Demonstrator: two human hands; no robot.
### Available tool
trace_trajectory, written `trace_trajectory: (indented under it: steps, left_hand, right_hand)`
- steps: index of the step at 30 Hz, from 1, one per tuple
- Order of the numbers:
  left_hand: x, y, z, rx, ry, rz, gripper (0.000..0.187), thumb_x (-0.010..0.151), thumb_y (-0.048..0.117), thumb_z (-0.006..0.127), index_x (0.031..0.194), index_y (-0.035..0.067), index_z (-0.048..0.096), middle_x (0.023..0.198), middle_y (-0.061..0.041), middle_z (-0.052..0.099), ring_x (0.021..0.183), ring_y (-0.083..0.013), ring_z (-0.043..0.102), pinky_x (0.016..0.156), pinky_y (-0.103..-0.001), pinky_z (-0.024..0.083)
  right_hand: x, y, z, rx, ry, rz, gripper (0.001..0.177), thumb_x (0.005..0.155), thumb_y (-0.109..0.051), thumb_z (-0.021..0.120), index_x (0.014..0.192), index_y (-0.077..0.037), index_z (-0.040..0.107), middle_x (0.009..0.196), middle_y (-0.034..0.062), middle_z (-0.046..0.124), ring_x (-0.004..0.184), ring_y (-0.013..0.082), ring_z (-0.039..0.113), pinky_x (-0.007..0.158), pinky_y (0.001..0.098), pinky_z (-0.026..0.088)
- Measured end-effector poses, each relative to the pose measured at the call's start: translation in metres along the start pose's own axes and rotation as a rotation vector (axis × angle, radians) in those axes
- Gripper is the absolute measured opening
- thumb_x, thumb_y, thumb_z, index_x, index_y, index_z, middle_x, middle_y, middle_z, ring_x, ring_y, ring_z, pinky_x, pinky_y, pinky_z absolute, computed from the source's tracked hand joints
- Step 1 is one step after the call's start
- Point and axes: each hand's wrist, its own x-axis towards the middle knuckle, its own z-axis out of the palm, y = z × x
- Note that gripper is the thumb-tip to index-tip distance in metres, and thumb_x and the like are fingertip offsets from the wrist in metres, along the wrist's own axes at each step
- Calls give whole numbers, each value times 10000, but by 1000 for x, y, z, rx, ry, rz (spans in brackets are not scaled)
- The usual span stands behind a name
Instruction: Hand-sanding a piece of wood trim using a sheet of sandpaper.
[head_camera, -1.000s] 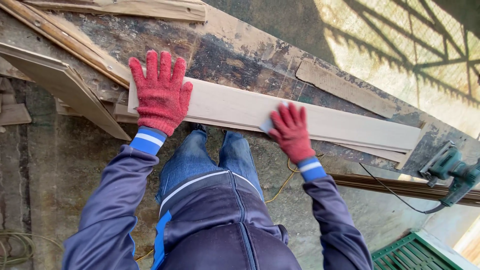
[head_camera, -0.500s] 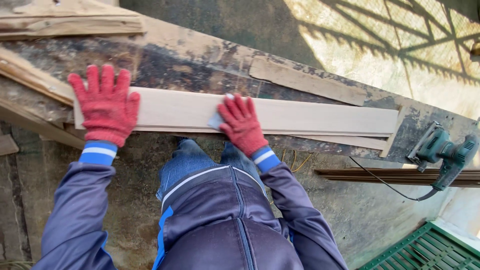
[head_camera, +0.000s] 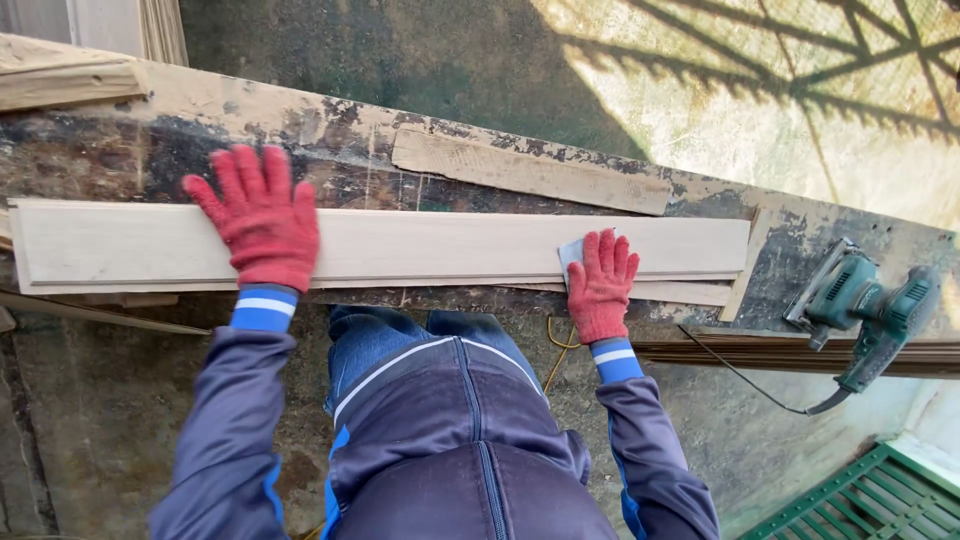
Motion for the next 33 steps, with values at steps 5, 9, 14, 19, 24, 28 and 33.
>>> trace_trajectory:
  steps: [5,9,14,19,24,28,33]
  left_hand:
    - [10,18,-29,-713,-72,-14,654,1131,318,569,1642,-83,503,1692,-341,237,1504,-594,120,1082,-829,-46]
    - [11,17,-39,-725,-64,8,647,1140,288,589,1650,-102,506,1697,-328,226,1511,-572,105,1096,-814,-43]
    - [-5,7,-28,-515,-352,20,676,1250,556,427,1791,265,146,1722,-33,-80,1578,-338,-109,1224,-720,-123]
    - [-6,2,-38,-694,-32,145,595,1112,233,621,1549,-169,652,1703,-425,370,1540,-625,183,1128,-819,-16]
    - [-9,3,-35,-680,-33,119,606,1101,258,610,1535,-162,660,1662,-451,434,1512,-662,243,1137,-809,8]
    - [-14,2,-26,-696,-43,105,618,1149,261,604,1588,-166,683,1738,-379,323,1555,-585,146,1142,-794,-30]
    - [-15,-1,-27,-692,-20,127,610,1152,235,635,1613,-160,696,1753,-350,297,1559,-572,142,1148,-792,-21]
  right_hand:
    - [34,-83,0,-80,56,-402,632,1142,-422,267,1692,-197,53,1743,48,-85,1610,299,-90,1316,502,-100]
    - [65,-209,-13,121,-30,-643,683,1122,-493,409,1689,-195,174,1739,59,-3,1610,334,-61,1323,562,-78]
    - [73,-169,-35,85,-91,-641,658,1102,-486,459,1671,-207,281,1731,24,102,1599,260,-5,1318,487,-49]
    - [50,36,-13,-119,-51,-269,657,1132,-464,281,1691,-195,64,1744,7,-75,1609,249,-98,1291,499,-144]
    - [42,26,-2,-196,-41,-132,660,1140,-484,146,1680,-146,-29,1732,22,-179,1607,253,-161,1277,484,-193]
    - [52,-108,-7,-80,45,-464,670,1146,-538,221,1693,-194,44,1744,26,-86,1610,277,-108,1305,522,-146]
    - [57,-147,-18,149,-38,-584,663,1072,-530,466,1637,-199,359,1714,6,212,1600,282,72,1311,566,-9]
